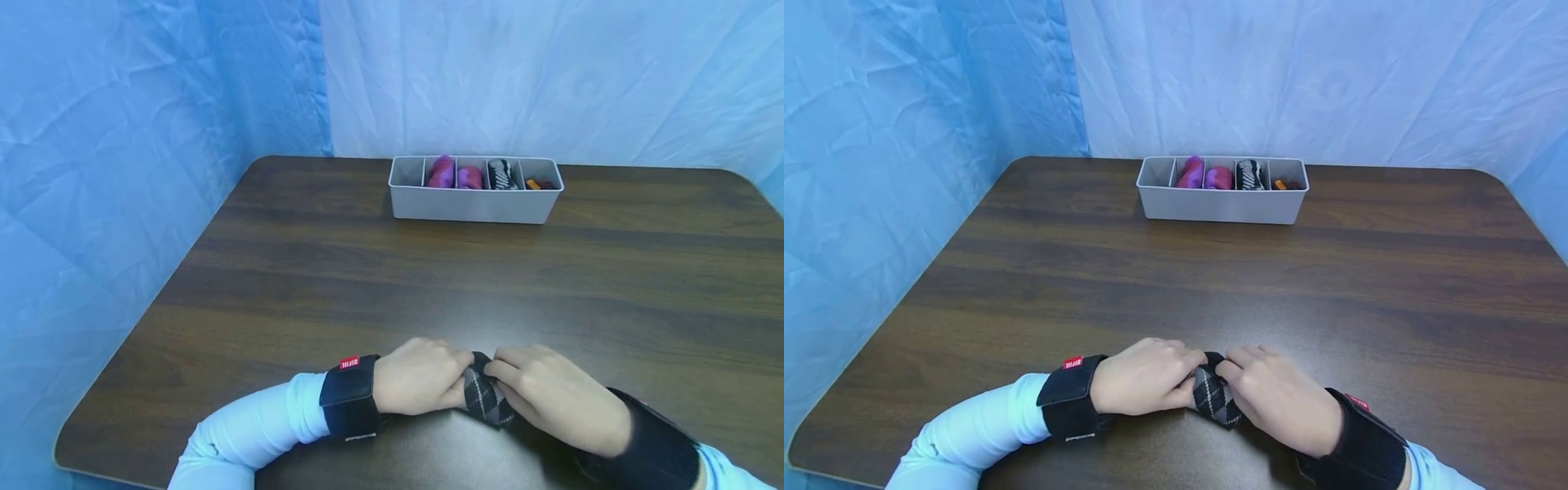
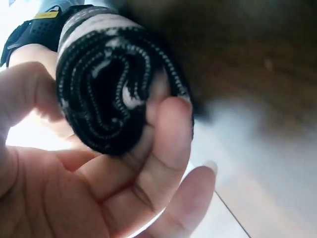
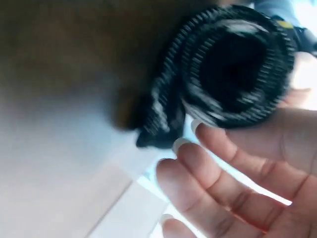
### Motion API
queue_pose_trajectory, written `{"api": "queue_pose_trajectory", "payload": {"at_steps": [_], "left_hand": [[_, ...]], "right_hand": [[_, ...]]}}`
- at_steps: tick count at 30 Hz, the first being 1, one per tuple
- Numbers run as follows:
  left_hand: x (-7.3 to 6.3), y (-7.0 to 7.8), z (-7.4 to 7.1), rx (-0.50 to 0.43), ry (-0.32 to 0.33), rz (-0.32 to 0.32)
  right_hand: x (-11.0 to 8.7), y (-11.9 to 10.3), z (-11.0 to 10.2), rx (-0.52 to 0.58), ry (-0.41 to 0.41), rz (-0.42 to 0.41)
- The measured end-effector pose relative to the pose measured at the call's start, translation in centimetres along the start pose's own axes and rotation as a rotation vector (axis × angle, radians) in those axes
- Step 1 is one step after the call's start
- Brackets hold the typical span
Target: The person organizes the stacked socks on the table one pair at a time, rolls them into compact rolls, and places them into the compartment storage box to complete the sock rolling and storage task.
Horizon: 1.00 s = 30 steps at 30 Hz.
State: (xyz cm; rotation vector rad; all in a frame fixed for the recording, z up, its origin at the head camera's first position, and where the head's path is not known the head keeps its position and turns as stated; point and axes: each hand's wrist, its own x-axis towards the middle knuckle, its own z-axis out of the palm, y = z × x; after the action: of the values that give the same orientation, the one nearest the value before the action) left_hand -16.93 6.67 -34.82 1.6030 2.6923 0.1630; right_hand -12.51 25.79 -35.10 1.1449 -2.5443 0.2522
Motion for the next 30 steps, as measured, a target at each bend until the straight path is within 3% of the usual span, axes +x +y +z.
{"api": "queue_pose_trajectory", "payload": {"at_steps": [3, 8, 11, 17, 22, 26, 30], "left_hand": [[0.0, -0.1, -0.1, -0.004, -0.005, -0.026], [-0.1, -0.3, -0.3, 0.064, 0.004, -0.05], [0.0, -0.5, -0.3, 0.09, 0.044, -0.046], [0.1, -0.2, -0.4, 0.085, 0.203, 0.012], [-0.5, 1.2, -0.6, 0.141, 0.281, 0.113], [-1.2, 2.6, -0.5, 0.278, 0.304, 0.179], [-1.6, 3.6, -0.2, 0.381, 0.255, 0.183]], "right_hand": [[-0.1, -0.1, -0.5, 0.024, 0.035, 0.017], [-0.2, -0.5, -0.6, 0.03, 0.066, -0.039], [-0.2, -0.6, -0.4, 0.01, 0.069, -0.056], [-0.3, -0.5, -0.2, -0.046, 0.061, -0.051], [-0.2, -0.4, -0.1, -0.065, 0.035, -0.038], [-0.1, -0.4, -0.1, -0.063, 0.026, -0.025], [-0.3, -0.3, -0.1, -0.061, -0.014, 0.006]]}}
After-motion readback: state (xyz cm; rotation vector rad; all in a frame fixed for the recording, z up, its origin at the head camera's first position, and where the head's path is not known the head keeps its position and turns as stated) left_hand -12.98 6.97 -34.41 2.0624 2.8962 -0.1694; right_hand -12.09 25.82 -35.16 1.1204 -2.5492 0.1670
